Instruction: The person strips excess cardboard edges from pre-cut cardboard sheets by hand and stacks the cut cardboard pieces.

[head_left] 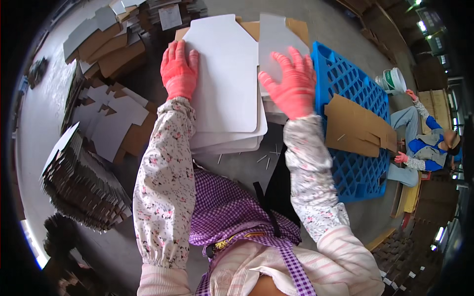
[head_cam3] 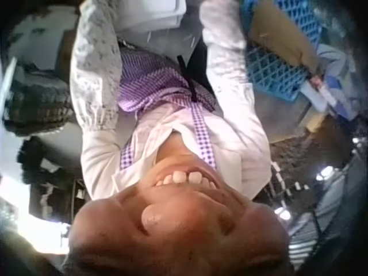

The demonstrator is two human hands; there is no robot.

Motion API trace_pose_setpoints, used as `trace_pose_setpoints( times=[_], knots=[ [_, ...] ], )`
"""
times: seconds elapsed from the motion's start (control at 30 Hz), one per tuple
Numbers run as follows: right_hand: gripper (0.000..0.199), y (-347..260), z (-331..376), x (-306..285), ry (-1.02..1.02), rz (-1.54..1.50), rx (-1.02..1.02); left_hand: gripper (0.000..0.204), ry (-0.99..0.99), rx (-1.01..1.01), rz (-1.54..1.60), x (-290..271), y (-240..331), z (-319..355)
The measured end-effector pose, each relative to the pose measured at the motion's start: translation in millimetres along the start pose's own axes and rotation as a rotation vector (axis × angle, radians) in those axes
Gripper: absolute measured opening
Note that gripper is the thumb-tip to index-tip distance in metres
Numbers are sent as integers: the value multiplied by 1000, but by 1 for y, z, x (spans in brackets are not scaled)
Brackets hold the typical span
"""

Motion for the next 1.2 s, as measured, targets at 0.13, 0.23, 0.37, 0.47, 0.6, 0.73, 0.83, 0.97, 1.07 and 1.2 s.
trace_pose_setpoints(
  times=[0.13, 0.23, 0.37, 0.47, 0.6, 0.73, 0.83, 0.97, 1.07, 1.2],
  knots=[
    [77, 11, -10, 15, -29, 70, 193, 45, 31, -14, 67, -16, 7, 0],
    [79, 16, -3, 18, -56, -7, 221, 44, 18, -73, 89, -33, 4, 14],
    [81, 19, -2, 15, -61, -59, 167, 43, 51, -38, -10, -45, 16, 13],
    [79, 37, -6, 5, -12, -47, 150, 37, 60, 184, -21, -36, 73, 1],
    [75, 30, 2, 21, 89, -167, 127, 42, -337, 748, 299, 3, 141, 21],
    [63, 88, 12, 22, 160, -606, 127, 34, -291, 695, 349, -7, 145, 19],
    [74, 238, 92, 65, 51, -212, 455, 35, -314, 725, 347, 5, 171, 33],
    [100, 315, 197, 136, -561, 322, 740, 38, -337, 728, 271, 1, 159, 34],
    [93, 320, 229, 170, -703, 446, 842, 36, -332, 716, 174, -5, 141, 32],
    [55, 394, 298, 202, -579, 716, 946, 36, -329, 707, 299, 13, 163, 41]
  ],
)
Point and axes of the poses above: each hand's wrist, its own z-axis away from the middle knuckle, its own x-axis out of the palm, y = z × x, the point moved 7 cm from there along -z, towards the middle knuckle, and after that the axes turned 6 degrees about z, right-handed, at the moved point
